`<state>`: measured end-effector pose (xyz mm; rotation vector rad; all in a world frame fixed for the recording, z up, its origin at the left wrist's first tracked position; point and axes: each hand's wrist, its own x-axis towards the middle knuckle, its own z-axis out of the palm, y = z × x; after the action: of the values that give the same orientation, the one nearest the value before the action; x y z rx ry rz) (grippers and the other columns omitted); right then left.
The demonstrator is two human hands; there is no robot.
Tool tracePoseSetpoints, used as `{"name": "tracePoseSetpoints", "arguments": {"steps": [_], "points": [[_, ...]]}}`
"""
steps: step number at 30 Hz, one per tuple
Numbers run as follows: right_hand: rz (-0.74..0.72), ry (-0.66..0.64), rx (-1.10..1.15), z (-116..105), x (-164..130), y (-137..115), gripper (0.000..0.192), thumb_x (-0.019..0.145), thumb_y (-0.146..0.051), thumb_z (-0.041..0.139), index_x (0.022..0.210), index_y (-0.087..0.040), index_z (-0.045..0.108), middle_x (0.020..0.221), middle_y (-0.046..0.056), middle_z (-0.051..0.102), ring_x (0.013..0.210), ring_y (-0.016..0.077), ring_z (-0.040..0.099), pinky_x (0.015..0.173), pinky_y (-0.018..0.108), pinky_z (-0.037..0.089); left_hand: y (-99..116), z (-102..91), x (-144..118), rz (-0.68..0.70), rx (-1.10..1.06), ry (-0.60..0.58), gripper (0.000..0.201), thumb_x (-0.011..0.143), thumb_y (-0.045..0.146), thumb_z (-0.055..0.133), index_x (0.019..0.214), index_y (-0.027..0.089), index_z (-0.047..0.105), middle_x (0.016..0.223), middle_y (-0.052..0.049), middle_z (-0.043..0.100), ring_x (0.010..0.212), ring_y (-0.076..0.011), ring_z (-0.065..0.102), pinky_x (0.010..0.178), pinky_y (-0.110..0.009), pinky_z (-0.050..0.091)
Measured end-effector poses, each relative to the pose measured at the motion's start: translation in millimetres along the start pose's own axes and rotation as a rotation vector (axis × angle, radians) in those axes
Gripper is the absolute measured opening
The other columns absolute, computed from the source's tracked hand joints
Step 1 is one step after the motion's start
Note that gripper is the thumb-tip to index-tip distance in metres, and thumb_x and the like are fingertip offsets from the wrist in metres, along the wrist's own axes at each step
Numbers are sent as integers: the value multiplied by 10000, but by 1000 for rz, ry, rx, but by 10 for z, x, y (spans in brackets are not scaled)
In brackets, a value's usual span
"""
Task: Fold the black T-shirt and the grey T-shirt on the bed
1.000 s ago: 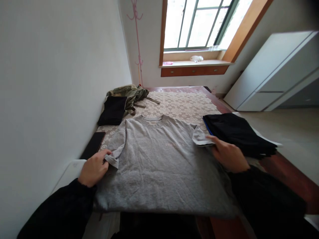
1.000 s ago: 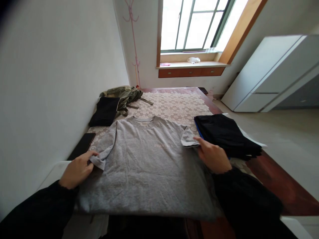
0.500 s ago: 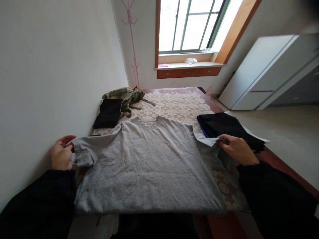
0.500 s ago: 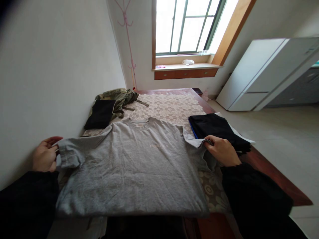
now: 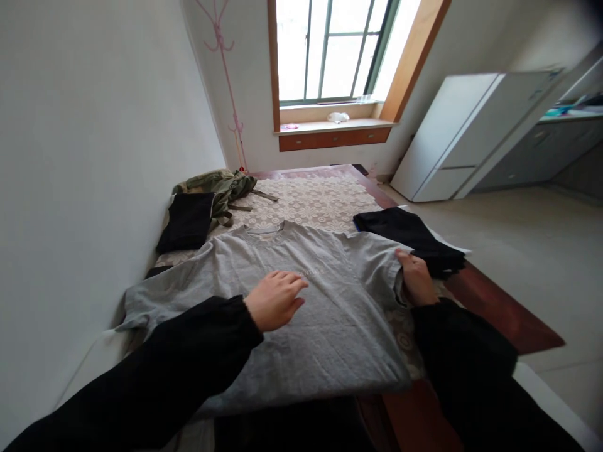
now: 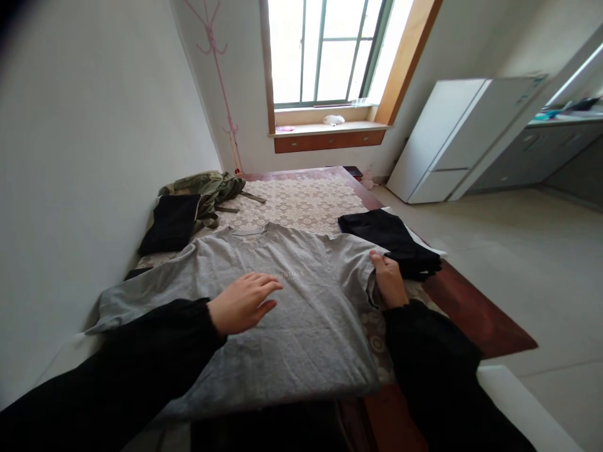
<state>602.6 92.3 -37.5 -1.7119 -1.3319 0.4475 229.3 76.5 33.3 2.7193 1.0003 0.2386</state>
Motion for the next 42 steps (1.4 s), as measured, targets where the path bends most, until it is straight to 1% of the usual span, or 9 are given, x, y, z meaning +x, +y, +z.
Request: {"name": "tracePoseSetpoints", "arguments": {"steps": [3,6,10,16,23,28,34,37,42], "points": [[1,41,165,58,-71,1,458,890,-638,542,1018,-211,646,854,46,695,848,248,659,778,362,539,-89,337,821,114,15,31,356,994,241,495,1329,194,607,1425,-101,625,1326,-246,555,1138,-427,410],[61,-68,427,125,-135,-35,542,813,-556,702,1221,-218,588,775,-12,664,711,205,619,687,326,513,-227,607,1505,78,3,94,333,960,176,509,1276,174,613,1439,-131,604,1372,-273,509,1172,-492,366],[107,-159,694,164,-212,-118,667,795,-520,757,1362,-250,531,768,-26,666,657,181,615,691,324,512,-328,859,1941,57,-81,171,273,989,192,432,1182,170,623,1432,-136,612,1386,-245,500,1209,-462,334],[-156,-846,888,105,-320,-202,865,796,-832,554,1415,-228,577,1141,135,726,1078,324,679,947,490,501,-613,1025,2062,52,-370,157,430,923,209,523,1345,172,595,1538,-115,552,1489,-255,416,1274,-437,225],[-510,-524,61,137,-251,-158,318,986,-467,575,1108,-198,690,846,51,639,821,206,594,793,364,472,-823,1069,2216,-28,-660,211,323,890,255,605,1186,223,729,1270,-93,746,1240,-278,657,1097,-387,467],[-683,-547,-404,32,-487,-218,593,837,-573,751,1279,-194,641,1051,112,687,987,288,619,909,455,463,-824,1045,2191,-97,-847,299,480,1057,393,302,1357,193,619,1072,-98,793,943,-207,744,849,-327,569],[-544,-477,-498,-158,-901,-50,505,975,-216,519,1478,-185,495,1071,111,737,950,244,686,885,410,511,-764,969,2138,-30,-659,191,513,841,282,675,1353,257,654,1246,-66,743,1075,-253,691,1003,-393,512],[-466,-394,-524,-184,-986,34,461,958,-156,468,1408,-198,564,1056,96,764,924,234,711,870,393,523,-730,965,2124,-8,-496,162,536,801,123,584,1290,302,712,1292,-31,729,1208,-279,633,1113,-443,433],[-432,-435,-649,-169,-1020,29,433,968,-145,427,1338,-211,642,1077,87,782,934,238,730,883,406,517,-721,1035,2147,-58,-735,159,591,725,40,536,1201,301,771,1394,-2,685,1326,-293,551,1214,-468,314]]}}
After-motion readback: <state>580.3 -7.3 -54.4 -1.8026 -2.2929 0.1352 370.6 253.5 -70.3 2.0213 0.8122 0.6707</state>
